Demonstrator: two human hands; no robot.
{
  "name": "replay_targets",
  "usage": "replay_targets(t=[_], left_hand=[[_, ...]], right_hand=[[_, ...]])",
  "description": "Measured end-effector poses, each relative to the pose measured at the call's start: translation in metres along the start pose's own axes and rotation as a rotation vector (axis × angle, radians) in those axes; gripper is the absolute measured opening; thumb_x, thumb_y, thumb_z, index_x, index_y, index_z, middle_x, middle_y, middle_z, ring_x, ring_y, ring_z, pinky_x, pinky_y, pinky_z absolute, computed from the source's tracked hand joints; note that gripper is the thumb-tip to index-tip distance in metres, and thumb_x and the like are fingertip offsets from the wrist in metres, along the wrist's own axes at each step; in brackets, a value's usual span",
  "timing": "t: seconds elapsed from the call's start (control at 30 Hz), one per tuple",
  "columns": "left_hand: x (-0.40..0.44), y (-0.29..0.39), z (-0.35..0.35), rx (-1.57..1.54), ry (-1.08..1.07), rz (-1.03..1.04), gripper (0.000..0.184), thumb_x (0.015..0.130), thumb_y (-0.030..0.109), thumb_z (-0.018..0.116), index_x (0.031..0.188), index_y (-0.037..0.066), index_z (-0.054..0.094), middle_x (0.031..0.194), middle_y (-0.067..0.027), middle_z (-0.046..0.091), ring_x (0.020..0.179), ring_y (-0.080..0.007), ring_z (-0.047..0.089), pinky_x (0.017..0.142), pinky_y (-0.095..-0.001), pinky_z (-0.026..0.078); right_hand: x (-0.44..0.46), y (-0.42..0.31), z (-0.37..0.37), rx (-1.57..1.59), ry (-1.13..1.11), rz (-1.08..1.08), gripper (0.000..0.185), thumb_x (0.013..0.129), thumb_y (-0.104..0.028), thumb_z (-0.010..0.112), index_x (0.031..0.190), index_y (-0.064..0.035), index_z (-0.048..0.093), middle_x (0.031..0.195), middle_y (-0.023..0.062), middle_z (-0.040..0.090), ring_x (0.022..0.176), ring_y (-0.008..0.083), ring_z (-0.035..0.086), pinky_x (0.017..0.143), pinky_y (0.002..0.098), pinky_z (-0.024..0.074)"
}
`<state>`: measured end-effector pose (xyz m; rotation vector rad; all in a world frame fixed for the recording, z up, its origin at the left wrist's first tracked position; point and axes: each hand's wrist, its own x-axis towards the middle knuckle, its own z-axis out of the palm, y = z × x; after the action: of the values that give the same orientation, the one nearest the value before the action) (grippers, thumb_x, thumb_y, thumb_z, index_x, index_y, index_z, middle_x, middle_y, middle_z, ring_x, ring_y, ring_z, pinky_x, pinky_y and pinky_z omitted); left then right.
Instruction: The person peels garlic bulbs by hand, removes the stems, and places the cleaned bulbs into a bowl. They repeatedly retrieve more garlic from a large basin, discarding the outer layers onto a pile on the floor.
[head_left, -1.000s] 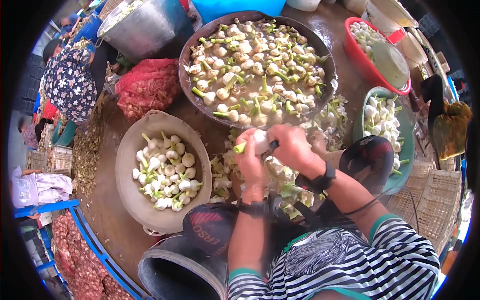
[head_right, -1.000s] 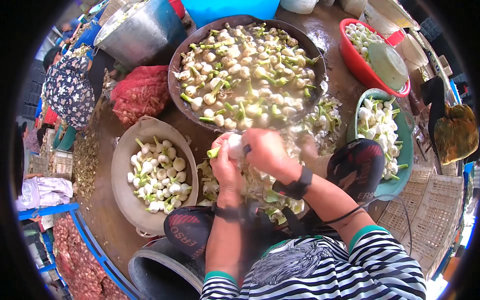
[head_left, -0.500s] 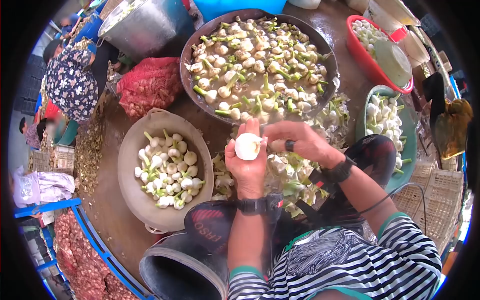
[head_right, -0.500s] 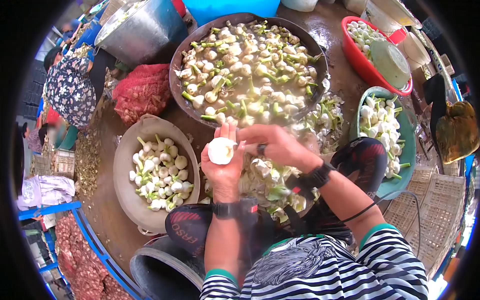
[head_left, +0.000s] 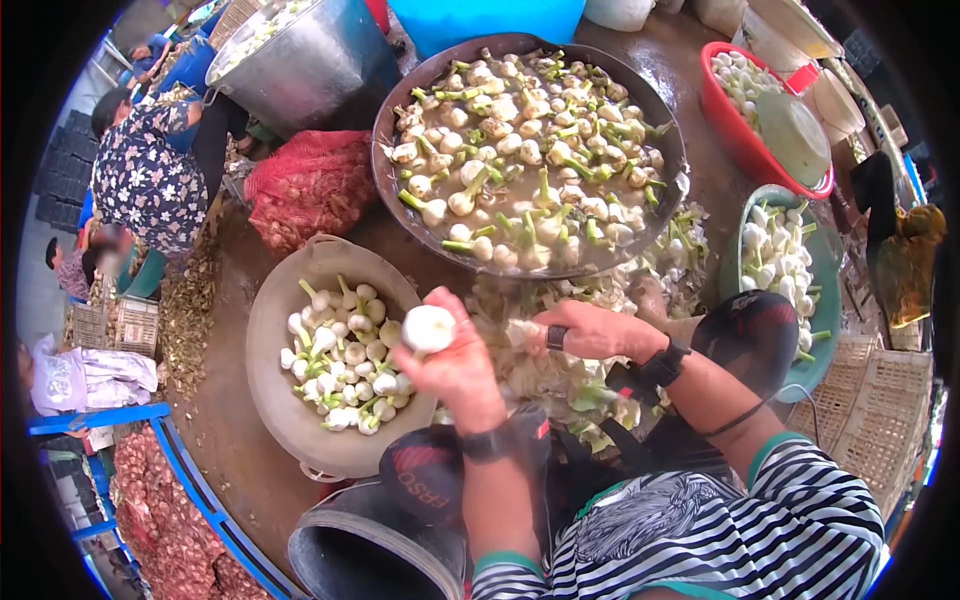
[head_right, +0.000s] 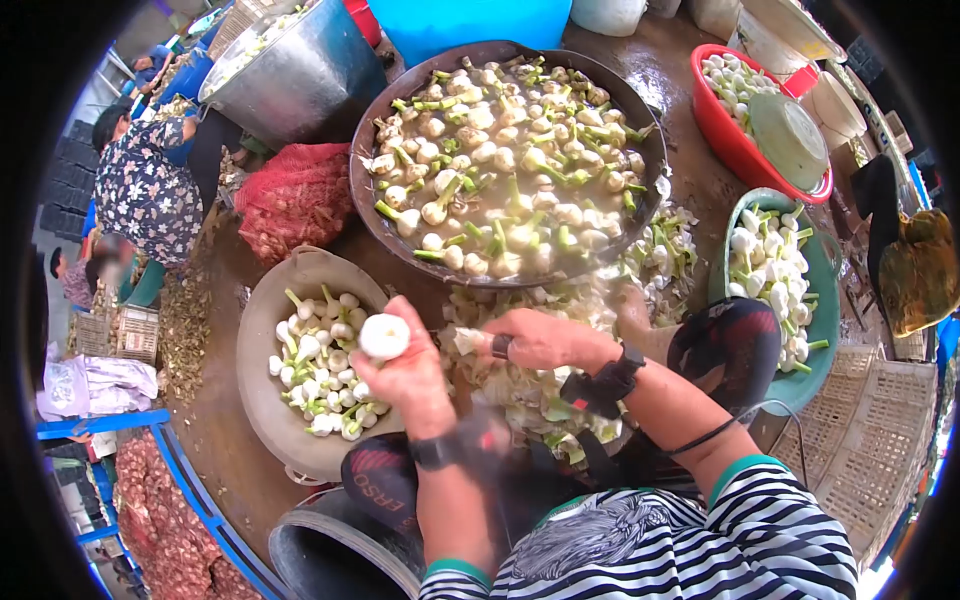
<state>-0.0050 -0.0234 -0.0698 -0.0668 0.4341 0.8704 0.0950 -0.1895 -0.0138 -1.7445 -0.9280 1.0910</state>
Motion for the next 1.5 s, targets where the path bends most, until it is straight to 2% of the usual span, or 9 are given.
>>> replay_targets(t=[0.07, 0.27, 0.43, 0.57, 0.67, 0.73, 0.93, 1.33, 1.5], left_hand=[[-0.023, 0.015, 0.042, -0.177, 0.085, 0.062, 0.052, 0.088, 0.044, 0.050, 0.101, -0.006, 0.056, 0.101, -0.0173, 0.063, 0.105, -0.0317, 0.056, 0.092, -0.0463, 0.047], [-0.025, -0.023, 0.010, 0.240, 0.070, -0.274, 0.031, 0.089, 0.035, 0.053, 0.097, 0.005, 0.058, 0.100, -0.0118, 0.064, 0.093, -0.0258, 0.063, 0.082, -0.0405, 0.050], [-0.017, -0.063, -0.015, 0.801, 0.088, -0.463, 0.036, 0.091, 0.022, 0.055, 0.121, 0.005, 0.046, 0.108, -0.0092, 0.058, 0.090, -0.0196, 0.062, 0.073, -0.0306, 0.052], [-0.016, -0.069, -0.008, 0.998, -0.050, -0.211, 0.070, 0.085, 0.009, 0.063, 0.142, 0.010, 0.022, 0.130, -0.0105, 0.039, 0.096, -0.0177, 0.058, 0.075, -0.0275, 0.051], [-0.021, -0.080, -0.005, 1.185, -0.265, 0.037, 0.077, 0.081, 0.004, 0.065, 0.143, 0.011, 0.021, 0.136, -0.0145, 0.031, 0.098, -0.0176, 0.056, 0.079, -0.0282, 0.050], [-0.010, -0.081, -0.022, 1.127, -0.335, 0.002, 0.066, 0.079, -0.002, 0.067, 0.135, 0.007, 0.033, 0.117, -0.0070, 0.051, 0.095, -0.0119, 0.055, 0.076, -0.0245, 0.050], [-0.029, -0.062, 0.005, 1.674, -0.382, 0.764, 0.051, 0.071, 0.008, 0.075, 0.116, 0.004, 0.051, 0.103, -0.0089, 0.055, 0.086, -0.0208, 0.060, 0.070, -0.0299, 0.052], [-0.044, -0.040, 0.020, 1.380, -0.539, 0.311, 0.050, 0.067, 0.005, 0.074, 0.113, 0.004, 0.056, 0.107, -0.0090, 0.056, 0.092, -0.0183, 0.061, 0.078, -0.0281, 0.052], [-0.047, -0.048, 0.012, 1.560, -0.602, 0.709, 0.058, 0.068, 0.009, 0.076, 0.120, 0.003, 0.051, 0.110, -0.0100, 0.053, 0.097, -0.0185, 0.059, 0.077, -0.0291, 0.052]], right_hand=[[0.019, 0.027, -0.019, -0.536, 0.007, 0.080, 0.027, 0.083, -0.019, 0.058, 0.102, 0.0001, 0.060, 0.099, 0.0203, 0.062, 0.091, 0.0357, 0.058, 0.077, 0.0396, 0.0456], [0.132, 0.131, -0.115, -0.339, 0.997, -0.117, 0.039, 0.072, 0.002, 0.052, 0.110, -0.0028, 0.058, 0.090, 0.0177, 0.066, 0.085, 0.0358, 0.063, 0.074, 0.0402, 0.0498], [0.163, 0.148, -0.129, -0.569, 0.798, 0.151, 0.018, 0.069, -0.007, 0.057, 0.086, -0.0044, 0.064, 0.080, 0.0246, 0.061, 0.080, 0.0426, 0.059, 0.074, 0.0460, 0.0469], [0.126, 0.076, -0.107, 0.103, 0.747, 0.021, 0.020, 0.082, -0.021, 0.061, 0.085, -0.0013, 0.065, 0.072, 0.0080, 0.063, 0.068, 0.0145, 0.058, 0.060, 0.0305, 0.0454], [0.076, 0.009, -0.077, 0.299, 0.416, 0.041, 0.022, 0.085, -0.022, 0.060, 0.089, -0.0012, 0.066, 0.079, 0.0022, 0.063, 0.073, 0.0105, 0.056, 0.063, 0.0251, 0.0440], [0.057, -0.014, -0.049, 0.461, 0.307, 0.100, 0.023, 0.086, -0.023, 0.059, 0.091, -0.0020, 0.066, 0.080, 0.0004, 0.062, 0.074, 0.0096, 0.056, 0.065, 0.0230, 0.0435], [0.055, -0.003, 0.008, 0.569, 0.472, -0.191, 0.028, 0.090, -0.024, 0.057, 0.101, 0.0019, 0.059, 0.084, 0.0011, 0.061, 0.074, 0.0077, 0.055, 0.063, 0.0221, 0.0449], [0.009, -0.021, -0.002, 0.504, 0.394, -0.131, 0.045, 0.087, -0.033, 0.058, 0.116, 0.0016, 0.055, 0.103, 0.0055, 0.061, 0.092, 0.0154, 0.060, 0.078, 0.0273, 0.0495], [0.002, -0.007, -0.006, 0.463, 0.445, -0.061, 0.033, 0.087, -0.023, 0.058, 0.109, 0.0017, 0.059, 0.096, 0.0043, 0.062, 0.089, 0.0133, 0.059, 0.075, 0.0247, 0.0491]])
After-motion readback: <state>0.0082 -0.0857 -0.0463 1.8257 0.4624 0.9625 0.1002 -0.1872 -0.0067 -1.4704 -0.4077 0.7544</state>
